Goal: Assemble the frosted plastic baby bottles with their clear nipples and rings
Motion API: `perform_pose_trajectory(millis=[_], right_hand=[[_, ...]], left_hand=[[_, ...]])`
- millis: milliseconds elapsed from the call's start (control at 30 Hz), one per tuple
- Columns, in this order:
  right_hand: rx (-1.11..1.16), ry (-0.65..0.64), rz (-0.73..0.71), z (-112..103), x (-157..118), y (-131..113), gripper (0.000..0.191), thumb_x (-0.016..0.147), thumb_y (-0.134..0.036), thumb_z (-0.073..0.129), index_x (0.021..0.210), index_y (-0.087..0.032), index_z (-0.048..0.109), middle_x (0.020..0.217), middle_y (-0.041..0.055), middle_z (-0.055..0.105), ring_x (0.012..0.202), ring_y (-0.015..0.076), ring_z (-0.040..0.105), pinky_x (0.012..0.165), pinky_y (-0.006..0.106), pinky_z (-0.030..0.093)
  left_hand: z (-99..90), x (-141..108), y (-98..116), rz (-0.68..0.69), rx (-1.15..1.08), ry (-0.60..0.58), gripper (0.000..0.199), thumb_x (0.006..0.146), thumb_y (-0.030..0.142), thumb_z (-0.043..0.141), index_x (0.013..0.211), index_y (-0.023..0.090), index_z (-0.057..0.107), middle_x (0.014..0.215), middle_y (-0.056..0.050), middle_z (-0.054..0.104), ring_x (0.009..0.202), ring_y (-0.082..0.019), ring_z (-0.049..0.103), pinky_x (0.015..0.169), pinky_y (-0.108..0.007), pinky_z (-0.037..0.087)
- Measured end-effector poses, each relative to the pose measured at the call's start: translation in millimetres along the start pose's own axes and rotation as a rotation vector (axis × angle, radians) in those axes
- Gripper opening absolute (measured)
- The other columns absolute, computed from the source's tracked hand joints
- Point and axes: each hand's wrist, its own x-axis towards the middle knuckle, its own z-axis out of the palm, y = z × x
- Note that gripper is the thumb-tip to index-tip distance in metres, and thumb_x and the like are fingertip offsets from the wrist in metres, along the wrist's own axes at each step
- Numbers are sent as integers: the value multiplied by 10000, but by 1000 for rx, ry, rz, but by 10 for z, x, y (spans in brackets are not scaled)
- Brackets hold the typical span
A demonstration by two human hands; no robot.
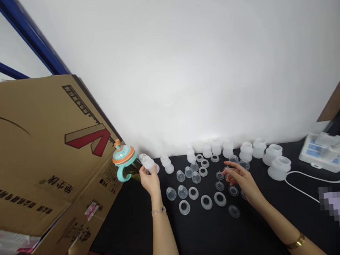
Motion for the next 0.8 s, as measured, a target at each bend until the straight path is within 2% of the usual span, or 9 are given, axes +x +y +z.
perform_pose_trajectory(millis=[100,267,400,533,800], right_hand=[[-20,5,-5,-7,9,8,557,723,-552,773,1132,-197,648,816,74,733,603,192,600,511,295,468],[-38,4,-1,-25,23,29,558,723,-549,772,1137,-196,650,824,75,734,618,196,609,520,293,474],[-35,0,10,-28,22,32,537,745,-514,767,1152,-185,645,833,82,737,633,190,606,526,287,480],[-40,-2,3,-36,27,38,528,746,-506,767,1149,-185,653,830,85,738,624,195,610,517,297,485],[-30,-10,6,-59,37,65,508,750,-488,764,1144,-188,650,829,77,740,645,190,604,529,283,476]], left_hand=[[-18,39,-73,-50,207,-63,480,798,367,698,1224,206,548,1180,-118,717,1120,-284,672,944,-353,497],[25,57,-157,-92,298,-155,446,757,343,714,1160,190,597,1117,-144,733,1069,-348,679,900,-396,484],[69,57,-200,-104,335,-209,474,762,342,703,1185,160,592,1143,-184,717,1085,-370,666,882,-401,475],[79,51,-206,-108,340,-239,481,768,345,696,1201,165,587,1132,-176,720,1081,-352,670,864,-377,474],[59,32,-187,-123,364,-268,511,765,399,693,1216,181,587,1168,-179,707,1090,-377,658,849,-401,468]])
